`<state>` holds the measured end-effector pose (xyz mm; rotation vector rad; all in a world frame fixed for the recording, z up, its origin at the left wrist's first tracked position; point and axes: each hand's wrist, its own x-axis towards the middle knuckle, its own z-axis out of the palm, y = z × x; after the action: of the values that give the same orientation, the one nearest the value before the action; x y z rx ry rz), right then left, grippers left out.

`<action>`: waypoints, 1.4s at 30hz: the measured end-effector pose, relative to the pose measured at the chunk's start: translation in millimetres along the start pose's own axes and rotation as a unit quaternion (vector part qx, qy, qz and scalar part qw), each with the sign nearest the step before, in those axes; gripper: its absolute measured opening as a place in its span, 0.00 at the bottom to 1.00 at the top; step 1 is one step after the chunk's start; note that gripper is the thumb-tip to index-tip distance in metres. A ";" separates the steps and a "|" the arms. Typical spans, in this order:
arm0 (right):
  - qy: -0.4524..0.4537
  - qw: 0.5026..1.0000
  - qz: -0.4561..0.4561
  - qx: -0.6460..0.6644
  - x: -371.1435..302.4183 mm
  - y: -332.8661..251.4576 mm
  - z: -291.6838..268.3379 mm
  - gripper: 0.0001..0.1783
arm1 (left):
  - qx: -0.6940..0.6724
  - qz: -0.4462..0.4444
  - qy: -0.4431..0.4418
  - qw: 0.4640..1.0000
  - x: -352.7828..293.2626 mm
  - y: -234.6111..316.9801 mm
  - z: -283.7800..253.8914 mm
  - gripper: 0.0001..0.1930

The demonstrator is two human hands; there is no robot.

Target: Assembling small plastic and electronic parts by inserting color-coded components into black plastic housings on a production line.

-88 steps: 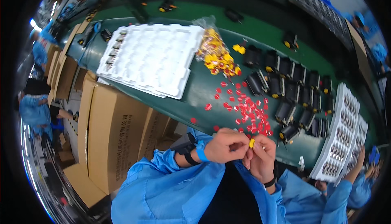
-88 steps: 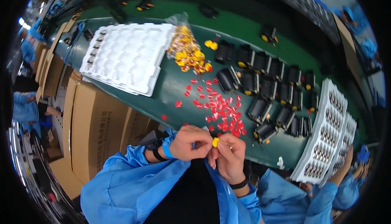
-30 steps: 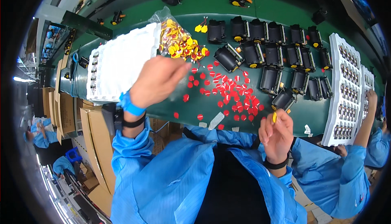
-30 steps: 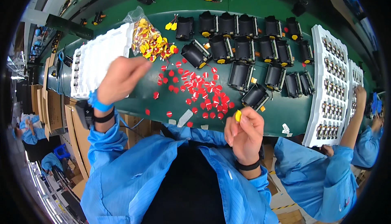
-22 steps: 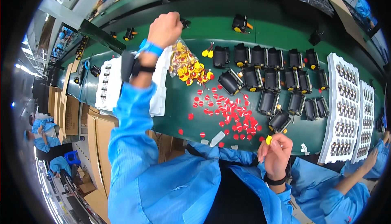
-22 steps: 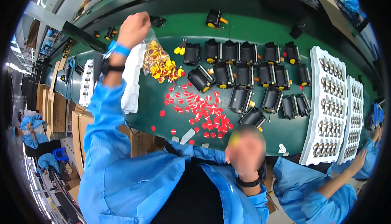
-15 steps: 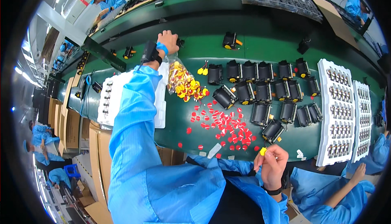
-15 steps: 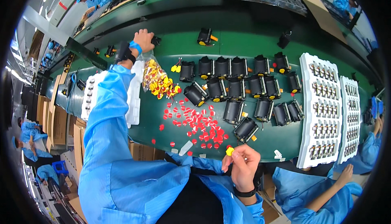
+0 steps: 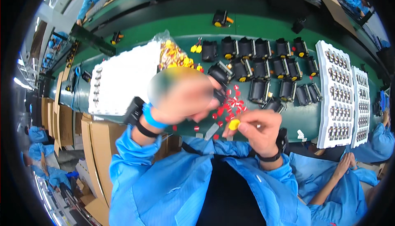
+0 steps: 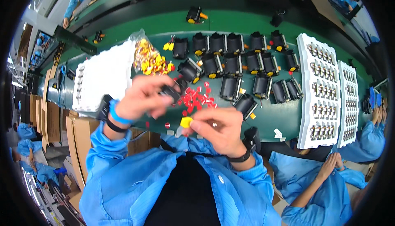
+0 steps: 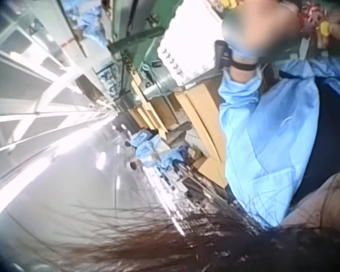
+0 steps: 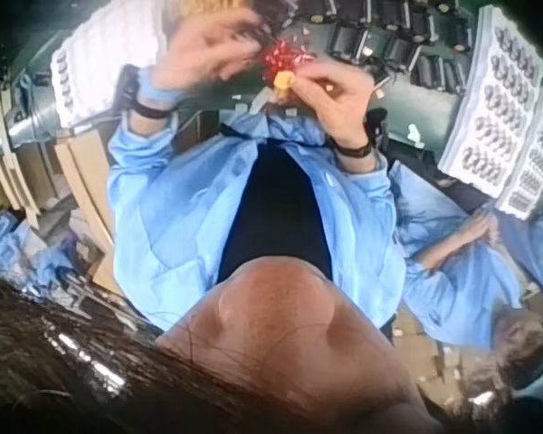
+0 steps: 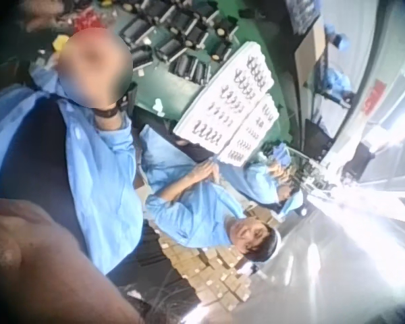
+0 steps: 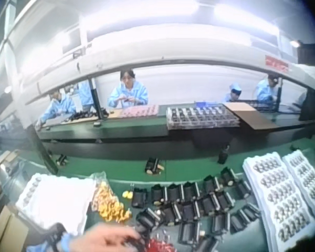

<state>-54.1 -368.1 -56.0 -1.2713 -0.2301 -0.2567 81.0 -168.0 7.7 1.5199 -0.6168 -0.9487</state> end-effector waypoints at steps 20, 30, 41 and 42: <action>-0.006 0.972 0.049 -0.228 0.0 -2.7 13.8 0.04 | 0.205 0.118 -0.028 0.971 -16.2 -30.3 30.8 0.12; -0.038 0.956 0.053 -0.285 -3.5 -4.6 8.5 0.13 | 0.179 0.108 -0.052 0.977 -20.3 -29.0 24.4 0.10; 0.037 0.994 -0.059 -0.089 -29.0 27.5 31.6 0.33 | 0.086 0.110 -0.035 0.990 -57.3 -49.1 48.5 0.09; 0.048 0.991 -0.072 -0.104 -33.3 32.6 34.5 0.33 | 0.082 0.122 -0.020 0.989 -59.0 -52.0 49.7 0.09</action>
<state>-76.5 -324.0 -86.3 -1.4460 -0.2178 -0.4743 1.2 -137.5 -29.4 1.5308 -0.9053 -0.7566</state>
